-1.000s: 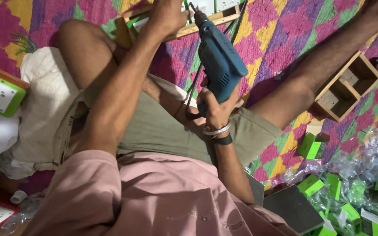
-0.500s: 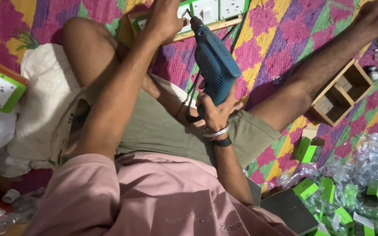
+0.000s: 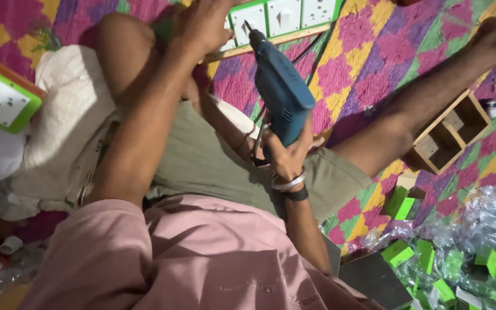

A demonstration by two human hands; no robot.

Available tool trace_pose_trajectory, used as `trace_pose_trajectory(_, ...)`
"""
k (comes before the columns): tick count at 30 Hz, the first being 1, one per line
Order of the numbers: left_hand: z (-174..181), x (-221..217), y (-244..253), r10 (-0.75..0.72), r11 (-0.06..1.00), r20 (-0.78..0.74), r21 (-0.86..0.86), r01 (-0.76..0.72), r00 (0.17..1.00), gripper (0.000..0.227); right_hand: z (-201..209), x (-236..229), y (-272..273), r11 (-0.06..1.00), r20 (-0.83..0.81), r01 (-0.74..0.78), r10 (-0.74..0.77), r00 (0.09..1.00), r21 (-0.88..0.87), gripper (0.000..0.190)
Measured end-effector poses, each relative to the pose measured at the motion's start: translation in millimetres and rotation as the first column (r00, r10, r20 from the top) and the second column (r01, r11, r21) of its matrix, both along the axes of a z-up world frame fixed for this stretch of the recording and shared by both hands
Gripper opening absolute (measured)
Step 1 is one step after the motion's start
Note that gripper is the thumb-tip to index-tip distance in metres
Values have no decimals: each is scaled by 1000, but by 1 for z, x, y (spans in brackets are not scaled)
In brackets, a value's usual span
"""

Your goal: The person uses a power drill to drive screws into a wooden power strip frame, securing the electrical sockets in place. They work on multiple units, drilling holes and fastening components while sitting on the floor.

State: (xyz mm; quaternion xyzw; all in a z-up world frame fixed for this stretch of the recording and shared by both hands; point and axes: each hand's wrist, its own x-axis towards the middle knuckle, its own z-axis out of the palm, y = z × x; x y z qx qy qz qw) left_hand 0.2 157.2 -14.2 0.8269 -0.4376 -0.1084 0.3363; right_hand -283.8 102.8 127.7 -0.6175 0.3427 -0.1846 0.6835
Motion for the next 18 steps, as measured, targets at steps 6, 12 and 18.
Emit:
trace_pose_trajectory(6, 23, -8, 13, 129, 988, -150, 102, -115, 980, 42, -11, 7, 7, 987, -2, -78, 78, 997, -138, 75)
trace_pose_trajectory(12, 0, -16, 10, 133, 991, -100, 4, -133, 986, 47, -11, 9, 11, 990, -16, -45, 43, 999, -132, 72)
trace_pose_trajectory(18, -34, -19, 7, 120, 986, -66, -105, -127, 991, 54, -9, 17, 15, 975, -31, -71, 66, 997, -211, 76)
